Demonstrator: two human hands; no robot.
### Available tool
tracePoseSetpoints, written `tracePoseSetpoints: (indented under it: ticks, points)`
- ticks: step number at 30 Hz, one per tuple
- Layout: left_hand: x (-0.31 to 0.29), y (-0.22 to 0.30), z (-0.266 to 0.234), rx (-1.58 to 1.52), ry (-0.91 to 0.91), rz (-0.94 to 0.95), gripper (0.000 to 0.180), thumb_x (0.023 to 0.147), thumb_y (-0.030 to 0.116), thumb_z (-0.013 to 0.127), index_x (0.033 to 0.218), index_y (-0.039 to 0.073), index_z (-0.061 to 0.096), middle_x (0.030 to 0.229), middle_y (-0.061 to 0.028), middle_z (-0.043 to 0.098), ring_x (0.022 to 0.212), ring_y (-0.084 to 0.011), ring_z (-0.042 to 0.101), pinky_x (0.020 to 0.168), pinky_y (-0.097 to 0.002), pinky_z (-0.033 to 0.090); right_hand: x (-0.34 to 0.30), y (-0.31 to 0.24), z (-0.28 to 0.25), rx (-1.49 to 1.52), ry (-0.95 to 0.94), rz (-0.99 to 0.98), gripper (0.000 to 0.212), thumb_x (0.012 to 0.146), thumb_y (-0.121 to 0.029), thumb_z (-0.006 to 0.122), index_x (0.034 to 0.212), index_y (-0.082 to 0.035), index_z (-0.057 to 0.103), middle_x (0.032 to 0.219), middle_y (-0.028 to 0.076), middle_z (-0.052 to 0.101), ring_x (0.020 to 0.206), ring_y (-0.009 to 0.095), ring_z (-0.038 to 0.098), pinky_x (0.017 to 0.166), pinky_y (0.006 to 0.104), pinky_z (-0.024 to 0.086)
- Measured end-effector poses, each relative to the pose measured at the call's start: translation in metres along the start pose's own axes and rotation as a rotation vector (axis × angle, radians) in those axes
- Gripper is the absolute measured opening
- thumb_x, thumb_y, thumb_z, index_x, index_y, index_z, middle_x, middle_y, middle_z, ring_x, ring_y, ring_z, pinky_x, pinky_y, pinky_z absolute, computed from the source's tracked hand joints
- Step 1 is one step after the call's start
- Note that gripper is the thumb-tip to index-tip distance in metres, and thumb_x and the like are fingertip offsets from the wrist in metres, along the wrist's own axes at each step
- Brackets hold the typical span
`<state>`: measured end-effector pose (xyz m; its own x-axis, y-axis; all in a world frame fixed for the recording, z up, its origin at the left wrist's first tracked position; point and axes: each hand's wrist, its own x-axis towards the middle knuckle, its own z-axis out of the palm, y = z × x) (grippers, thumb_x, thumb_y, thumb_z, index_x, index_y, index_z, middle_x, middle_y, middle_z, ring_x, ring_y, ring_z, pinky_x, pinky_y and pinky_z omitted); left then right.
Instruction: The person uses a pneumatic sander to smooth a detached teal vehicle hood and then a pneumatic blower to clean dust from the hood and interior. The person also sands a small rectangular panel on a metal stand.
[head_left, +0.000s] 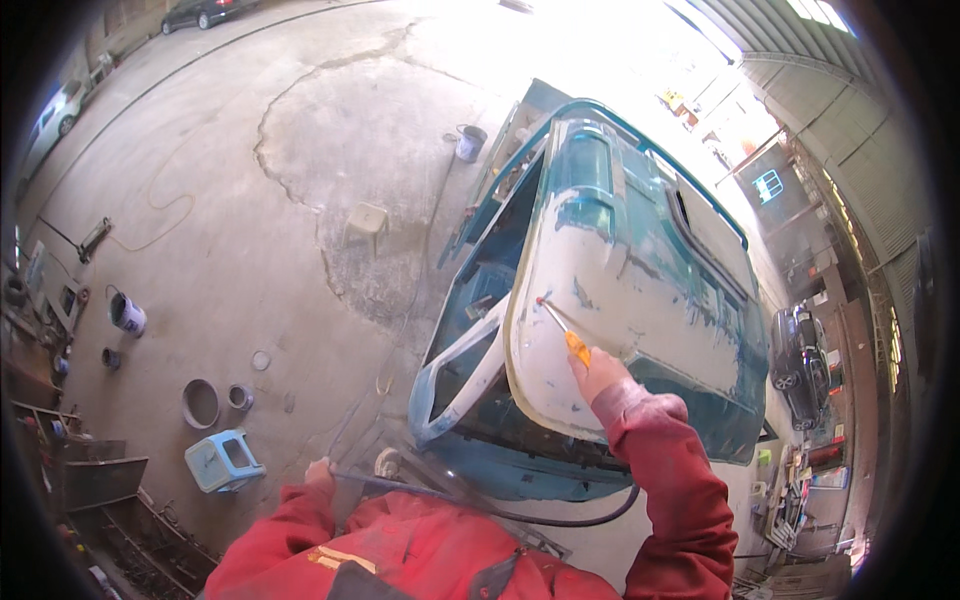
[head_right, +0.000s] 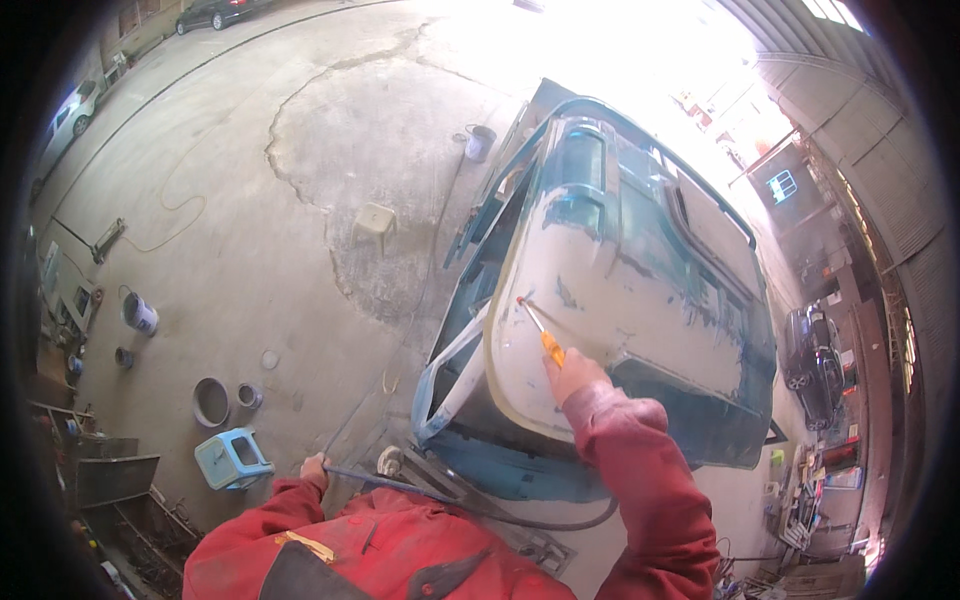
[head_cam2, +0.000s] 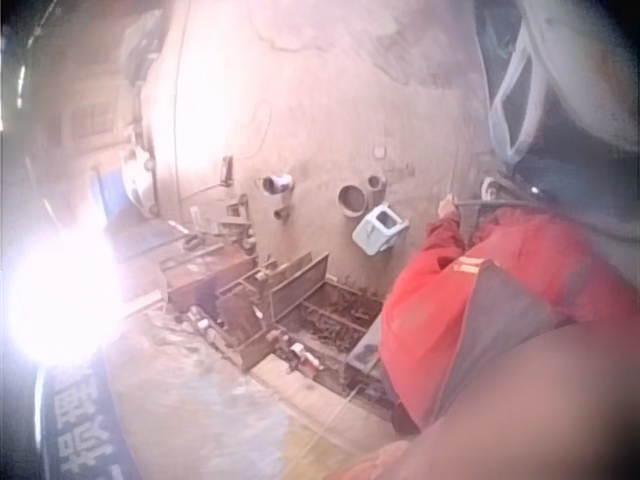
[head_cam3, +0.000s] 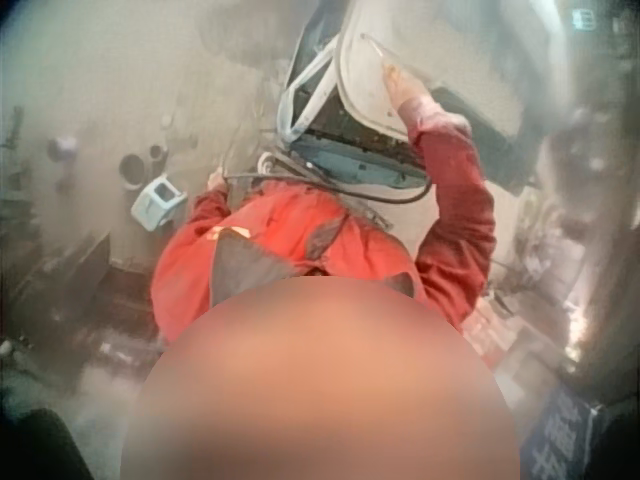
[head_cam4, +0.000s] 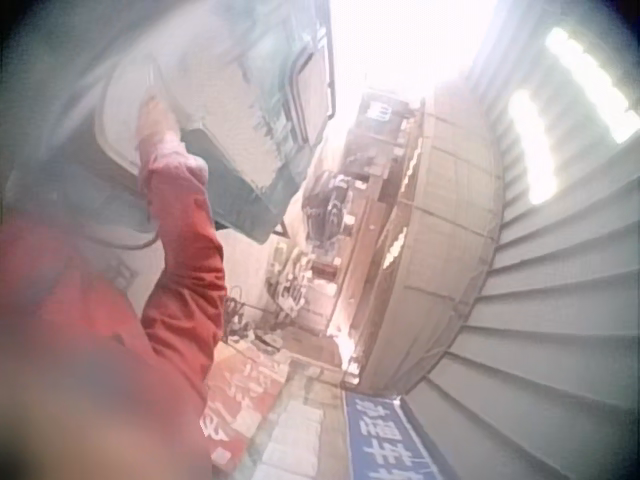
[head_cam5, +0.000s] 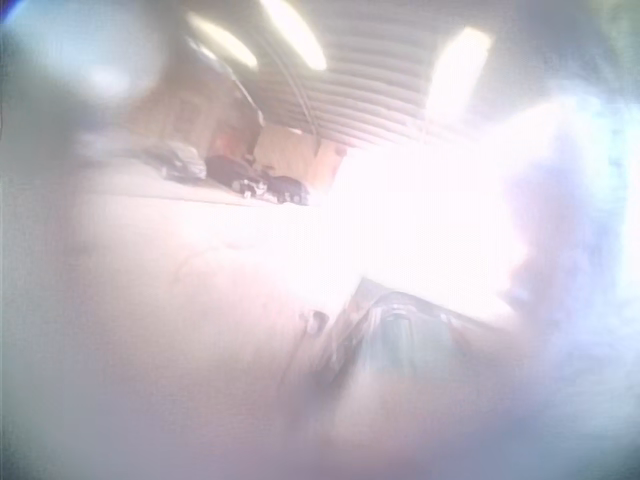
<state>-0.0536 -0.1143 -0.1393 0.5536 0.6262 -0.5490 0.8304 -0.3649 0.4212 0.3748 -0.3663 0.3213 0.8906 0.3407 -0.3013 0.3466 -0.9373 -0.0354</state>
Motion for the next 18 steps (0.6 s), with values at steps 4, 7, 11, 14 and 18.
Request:
tracePoseSetpoints:
  ticks: [4,7,11,14,18]
  points:
    - [-0.009,-0.010,0.009,-0.043,-0.003,-0.062,0.022,0.090,0.029,0.059,0.095,0.007,0.063,0.097,-0.0261,0.066,0.097,-0.0484,0.061,0.081,-0.0554,0.050,0.068,-0.010,-0.027,-0.039,0.076,0.064,0.051,0.097,-0.047,0.049,0.109,-0.001,0.065,0.106,0.028,0.067,0.104,0.044,0.064,0.091,0.0500,0.050]
    - [-0.017,-0.008,0.010,-0.090,0.006,-0.083,0.021,0.090,0.026,0.059,0.096,0.007,0.064,0.098,-0.0267,0.066,0.098,-0.0495,0.061,0.082,-0.0565,0.050,0.117,-0.016,-0.047,-0.050,0.128,0.162,0.052,0.096,-0.047,0.049,0.111,-0.001,0.067,0.111,0.026,0.067,0.107,0.042,0.063,0.094,0.0483,0.049]
    - [-0.022,-0.003,0.009,-0.129,0.024,-0.117,0.018,0.089,0.023,0.058,0.096,0.008,0.063,0.098,-0.0270,0.065,0.098,-0.0504,0.060,0.081,-0.0568,0.049,0.175,-0.022,-0.066,-0.035,0.232,0.225,0.053,0.095,-0.048,0.050,0.112,-0.002,0.069,0.113,0.024,0.067,0.110,0.040,0.063,0.095,0.0469,0.050]
    - [-0.019,-0.004,0.011,-0.174,0.081,-0.084,0.016,0.089,0.023,0.059,0.092,0.009,0.064,0.094,-0.0268,0.065,0.093,-0.0502,0.061,0.078,-0.0553,0.050,0.213,-0.026,-0.072,0.040,0.287,0.272,0.054,0.094,-0.050,0.053,0.108,0.000,0.070,0.111,0.025,0.067,0.109,0.041,0.063,0.093,0.0460,0.051]
    - [-0.015,-0.008,0.017,-0.161,0.132,-0.106,0.018,0.090,0.026,0.058,0.087,0.009,0.064,0.087,-0.0257,0.065,0.088,-0.0493,0.062,0.076,-0.0550,0.050,0.260,-0.035,-0.072,0.038,0.251,0.323,0.048,0.095,-0.047,0.056,0.116,-0.005,0.068,0.122,0.018,0.066,0.116,0.036,0.062,0.097,0.0458,0.050]
